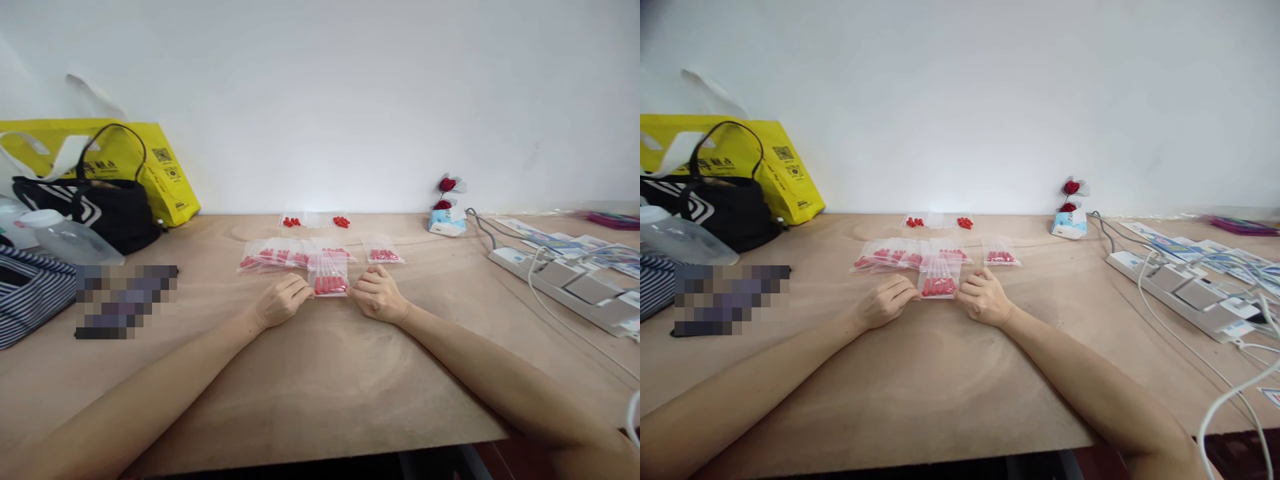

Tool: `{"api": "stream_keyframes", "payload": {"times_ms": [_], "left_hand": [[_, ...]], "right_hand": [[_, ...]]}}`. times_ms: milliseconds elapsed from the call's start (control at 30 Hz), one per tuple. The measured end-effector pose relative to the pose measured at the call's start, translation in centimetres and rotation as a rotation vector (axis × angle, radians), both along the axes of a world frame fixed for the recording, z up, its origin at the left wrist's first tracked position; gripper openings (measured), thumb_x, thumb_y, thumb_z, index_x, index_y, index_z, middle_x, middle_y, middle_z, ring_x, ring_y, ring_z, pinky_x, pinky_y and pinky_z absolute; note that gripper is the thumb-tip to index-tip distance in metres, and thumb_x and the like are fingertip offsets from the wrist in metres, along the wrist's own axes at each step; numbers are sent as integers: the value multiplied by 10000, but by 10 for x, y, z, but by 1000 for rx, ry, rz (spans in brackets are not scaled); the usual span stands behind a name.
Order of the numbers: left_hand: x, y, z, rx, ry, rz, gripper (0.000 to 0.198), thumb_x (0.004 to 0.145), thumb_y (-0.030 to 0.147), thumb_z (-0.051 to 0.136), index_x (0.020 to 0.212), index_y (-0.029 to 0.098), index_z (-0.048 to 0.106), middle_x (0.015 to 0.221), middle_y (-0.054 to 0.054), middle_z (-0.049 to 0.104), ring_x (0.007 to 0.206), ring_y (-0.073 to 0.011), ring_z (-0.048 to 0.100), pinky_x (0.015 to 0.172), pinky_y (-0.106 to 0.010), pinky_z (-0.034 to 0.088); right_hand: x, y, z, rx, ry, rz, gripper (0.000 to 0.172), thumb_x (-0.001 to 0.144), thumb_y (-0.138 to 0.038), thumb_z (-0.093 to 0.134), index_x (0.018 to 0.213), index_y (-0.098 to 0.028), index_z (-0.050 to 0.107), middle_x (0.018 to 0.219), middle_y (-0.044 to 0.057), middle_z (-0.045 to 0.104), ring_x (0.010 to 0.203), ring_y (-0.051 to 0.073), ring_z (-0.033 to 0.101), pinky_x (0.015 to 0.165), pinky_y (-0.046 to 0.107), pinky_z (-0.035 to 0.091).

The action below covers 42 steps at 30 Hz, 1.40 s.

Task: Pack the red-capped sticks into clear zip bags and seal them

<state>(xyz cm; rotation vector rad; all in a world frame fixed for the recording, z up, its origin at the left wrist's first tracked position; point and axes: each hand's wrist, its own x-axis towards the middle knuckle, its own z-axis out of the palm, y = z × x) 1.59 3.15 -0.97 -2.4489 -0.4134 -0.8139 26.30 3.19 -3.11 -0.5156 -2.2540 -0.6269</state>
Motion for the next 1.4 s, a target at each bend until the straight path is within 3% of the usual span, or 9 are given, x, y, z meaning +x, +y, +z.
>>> {"api": "stream_keyframes", "payload": {"times_ms": [167, 333, 567, 767, 933, 1067, 1200, 1400], "left_hand": [[-1, 3, -1, -44, -91, -51, 155, 862, 218, 472, 970, 134, 544, 810, -58, 622, 779, -155, 563, 723, -277, 469], [3, 14, -4, -100, -128, 168, 283, 839, 302, 485, 1073, 150, 532, 1001, -97, 609, 962, -222, 535, 856, -375, 413], [34, 33, -8, -72, -103, 385, 267, 789, 297, 523, 1004, 156, 598, 1061, -107, 601, 1011, -257, 516, 929, -444, 335], [54, 52, -7, -59, -10, 358, 143, 781, 241, 540, 849, 154, 632, 878, -69, 652, 879, -223, 564, 939, -461, 330], [51, 60, -13, 27, 26, 253, 180, 814, 135, 474, 711, 150, 621, 758, -44, 650, 789, -173, 574, 907, -392, 379], [47, 56, -12, 28, 44, 226, 199, 831, 132, 458, 703, 141, 610, 770, -46, 646, 795, -156, 575, 886, -330, 406], [39, 49, -10, -61, -2, 252, 163, 845, 233, 481, 807, 144, 612, 864, -55, 645, 858, -176, 573, 853, -322, 431], [22, 47, -11, -239, -35, 443, 145, 820, 229, 515, 931, 165, 583, 983, -62, 630, 892, -211, 582, 808, -338, 451]], "right_hand": [[6, -4, 1, -278, 183, 49, 173, 839, -102, 340, 832, -193, 487, 851, 67, 590, 744, 119, 548, 620, 246, 429], [26, 4, 3, -350, 330, 82, 109, 854, -129, 372, 840, -223, 425, 974, 83, 596, 903, 153, 578, 726, 308, 477], [62, 43, -1, -390, 503, -63, 48, 861, -232, 393, 821, -221, 414, 977, 101, 587, 864, 186, 605, 696, 338, 491], [74, 72, -14, -484, 440, -124, 100, 862, -247, 355, 833, -213, 444, 982, 102, 598, 884, 197, 596, 734, 374, 484], [79, 70, -17, -490, 328, -259, 220, 817, -154, 332, 958, -188, 497, 1021, 113, 578, 947, 207, 552, 790, 386, 442], [67, 49, -8, -419, 232, -360, 271, 757, -132, 393, 980, -172, 541, 997, 99, 590, 962, 214, 514, 829, 374, 363], [34, 31, 0, -367, 148, -460, 211, 783, -278, 463, 932, -208, 595, 933, 59, 621, 896, 202, 498, 820, 366, 278], [-17, 46, -1, -347, 88, -629, 233, 778, -309, 485, 941, -228, 631, 922, 68, 625, 865, 213, 461, 789, 401, 199]]}}
